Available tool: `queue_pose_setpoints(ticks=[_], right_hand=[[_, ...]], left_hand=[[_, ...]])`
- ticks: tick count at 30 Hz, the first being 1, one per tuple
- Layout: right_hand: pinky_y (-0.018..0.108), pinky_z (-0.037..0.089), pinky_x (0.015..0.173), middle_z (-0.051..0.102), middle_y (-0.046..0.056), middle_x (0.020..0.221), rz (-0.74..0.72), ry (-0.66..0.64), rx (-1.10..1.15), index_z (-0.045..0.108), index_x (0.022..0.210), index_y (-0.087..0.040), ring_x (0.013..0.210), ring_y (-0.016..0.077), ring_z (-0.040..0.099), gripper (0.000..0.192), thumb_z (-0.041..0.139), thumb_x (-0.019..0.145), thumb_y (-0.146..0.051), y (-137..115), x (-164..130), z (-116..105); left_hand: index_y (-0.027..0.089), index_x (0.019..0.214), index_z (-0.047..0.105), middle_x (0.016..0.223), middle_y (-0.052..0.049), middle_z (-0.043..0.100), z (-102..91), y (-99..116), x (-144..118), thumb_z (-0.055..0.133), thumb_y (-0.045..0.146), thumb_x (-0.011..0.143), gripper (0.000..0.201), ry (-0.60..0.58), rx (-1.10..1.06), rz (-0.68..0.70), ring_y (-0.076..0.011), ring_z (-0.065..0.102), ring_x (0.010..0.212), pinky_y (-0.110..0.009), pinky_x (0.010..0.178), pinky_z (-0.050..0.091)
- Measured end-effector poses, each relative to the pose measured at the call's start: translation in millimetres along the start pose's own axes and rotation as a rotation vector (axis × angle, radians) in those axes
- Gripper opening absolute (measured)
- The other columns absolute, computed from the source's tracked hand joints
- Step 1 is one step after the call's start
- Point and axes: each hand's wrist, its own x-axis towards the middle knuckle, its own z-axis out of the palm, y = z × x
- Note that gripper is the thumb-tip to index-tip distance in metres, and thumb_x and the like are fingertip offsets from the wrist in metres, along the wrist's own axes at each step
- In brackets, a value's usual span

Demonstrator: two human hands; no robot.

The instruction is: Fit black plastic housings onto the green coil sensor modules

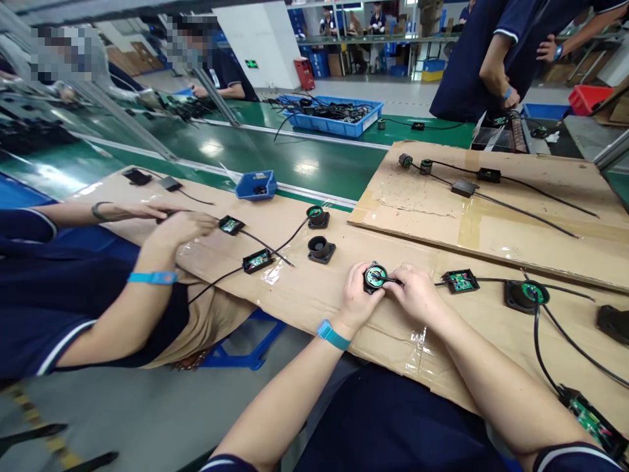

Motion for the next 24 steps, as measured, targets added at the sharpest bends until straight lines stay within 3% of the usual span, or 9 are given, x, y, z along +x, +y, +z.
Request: queue_pose_setpoints(ticks=[4, 6, 9, 12, 16, 18, 24], right_hand=[[0.031, 0.048, 0.085, 0.067, 0.007, 0.097, 0.002, 0.028, 0.066, 0.068, 0.101, -0.017, 0.089, 0.0197, 0.063, 0.011, 0.069, 0.091, -0.022, 4, 1, 6], [0.030, 0.047, 0.084, 0.067, 0.006, 0.094, 0.015, 0.027, 0.105, 0.067, 0.095, -0.017, 0.087, 0.0187, 0.062, 0.005, 0.068, 0.091, -0.021, 7, 3, 9], [0.029, 0.046, 0.081, 0.066, 0.004, 0.087, 0.058, 0.036, 0.145, 0.065, 0.084, -0.018, 0.083, 0.0175, 0.060, 0.010, 0.067, 0.093, -0.022, 12, 7, 13], [0.028, 0.045, 0.080, 0.067, 0.005, 0.089, 0.094, 0.046, 0.126, 0.064, 0.085, -0.017, 0.083, 0.0173, 0.060, 0.011, 0.066, 0.093, -0.024, 18, 9, 17], [0.028, 0.046, 0.084, 0.069, 0.006, 0.094, 0.091, 0.015, 0.055, 0.066, 0.090, -0.018, 0.089, 0.0179, 0.063, 0.008, 0.064, 0.094, -0.024, 23, 9, 24], [0.029, 0.046, 0.087, 0.069, 0.008, 0.096, 0.098, 0.003, 0.033, 0.067, 0.092, -0.017, 0.093, 0.0192, 0.064, 0.008, 0.062, 0.095, -0.023, 23, 8, 28], [0.031, 0.048, 0.086, 0.071, 0.013, 0.095, 0.129, -0.056, -0.042, 0.070, 0.088, -0.016, 0.093, 0.0224, 0.066, 0.016, 0.057, 0.095, -0.021, 23, 7, 33]], left_hand=[[0.019, 0.134, 0.050, 0.124, -0.013, 0.058, -0.4, 0, -1, 0.074, 0.023, 0.084, 0.056, -0.023, 0.121, 0.035, -0.0284, 0.055, 0.117, -0.049, 0.106, 0.048], [0.018, 0.137, 0.048, 0.125, -0.014, 0.056, -2.5, -1, 2, 0.072, 0.021, 0.085, 0.058, -0.063, 0.208, 0.060, -0.0298, 0.053, 0.116, -0.051, 0.105, 0.047], [0.017, 0.138, 0.046, 0.123, -0.015, 0.055, -10.4, -1, 12, 0.067, 0.015, 0.084, 0.058, -0.185, 0.294, 0.115, -0.0304, 0.052, 0.116, -0.050, 0.103, 0.048], [0.013, 0.140, 0.042, 0.125, -0.017, 0.054, -21.6, 3, 31, 0.062, 0.012, 0.085, 0.058, -0.366, 0.405, 0.211, -0.0317, 0.051, 0.118, -0.048, 0.101, 0.049], [0.013, 0.117, 0.056, 0.107, -0.016, 0.059, -26.6, 19, 54, 0.047, 0.008, 0.090, 0.029, -0.618, 0.669, 0.350, -0.0330, 0.054, 0.105, -0.047, 0.086, 0.049], [0.015, 0.104, 0.060, 0.098, -0.015, 0.060, -22.3, 25, 60, 0.041, 0.006, 0.092, 0.024, -0.702, 0.746, 0.434, -0.0329, 0.054, 0.098, -0.045, 0.079, 0.047], [0.017, 0.088, 0.061, 0.086, -0.014, 0.059, -17.3, 28, 75, 0.041, 0.006, 0.092, 0.023, -0.801, 0.636, 0.521, -0.0323, 0.054, 0.092, -0.045, 0.079, 0.041]])
